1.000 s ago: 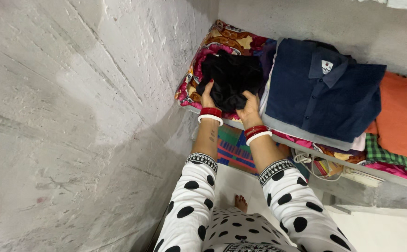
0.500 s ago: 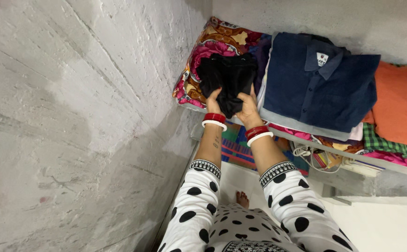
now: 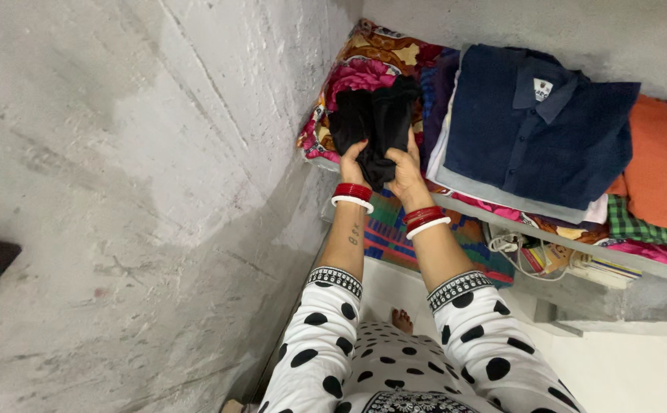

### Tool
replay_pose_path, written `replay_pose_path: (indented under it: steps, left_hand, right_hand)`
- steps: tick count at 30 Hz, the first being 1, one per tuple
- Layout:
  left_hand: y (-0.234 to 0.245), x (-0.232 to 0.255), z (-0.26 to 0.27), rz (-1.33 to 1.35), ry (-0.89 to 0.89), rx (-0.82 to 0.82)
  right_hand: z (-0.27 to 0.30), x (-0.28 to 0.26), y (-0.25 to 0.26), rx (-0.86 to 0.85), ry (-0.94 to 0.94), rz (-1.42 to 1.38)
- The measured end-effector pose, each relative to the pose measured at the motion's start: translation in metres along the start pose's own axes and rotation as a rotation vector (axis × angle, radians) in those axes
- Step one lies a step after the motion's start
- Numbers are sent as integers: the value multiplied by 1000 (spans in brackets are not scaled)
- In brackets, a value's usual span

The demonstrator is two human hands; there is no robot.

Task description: The person repeatedly picks folded shirts from a wall shelf, places them on a floral bedspread, and then returns them to the shelf. The cycle continues with different shirts including dark blue, black, gray, and patterned shirts.

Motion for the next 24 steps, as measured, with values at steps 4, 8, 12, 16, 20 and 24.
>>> replay_pose_path:
  steps: [4,8,12,16,20,24]
  left_hand:
    - [-3,12,12,6,-30,11]
    - [-4,23,19,5,-62,7]
    - [-7,34,28,37,-75,-1]
    - [-10,48,43,6,-177,34]
    - [-15,66,52,-6,-222,50]
    - [-17,74,59,15,-283,77]
  right_hand:
    - [11,-6,-19,-40,30,-4]
    - [20,-10,-34,-69,32,-17]
    - [22,-6,-45,-125,49,-58]
    - [24,0,-50,-149,23,-63]
    - [22,4,-62,-161,-21,-55]
    - [20,4,-70,-220,-28,-31]
Point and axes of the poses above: each hand's wrist, its own z-axis away from the middle knuckle, its own y-axis out of the back of the hand, x = y × z, the point moved 5 cm from there along -z, towards the middle knuckle, and after that the axes turned 1 degree about x, right-handed, at the moved point
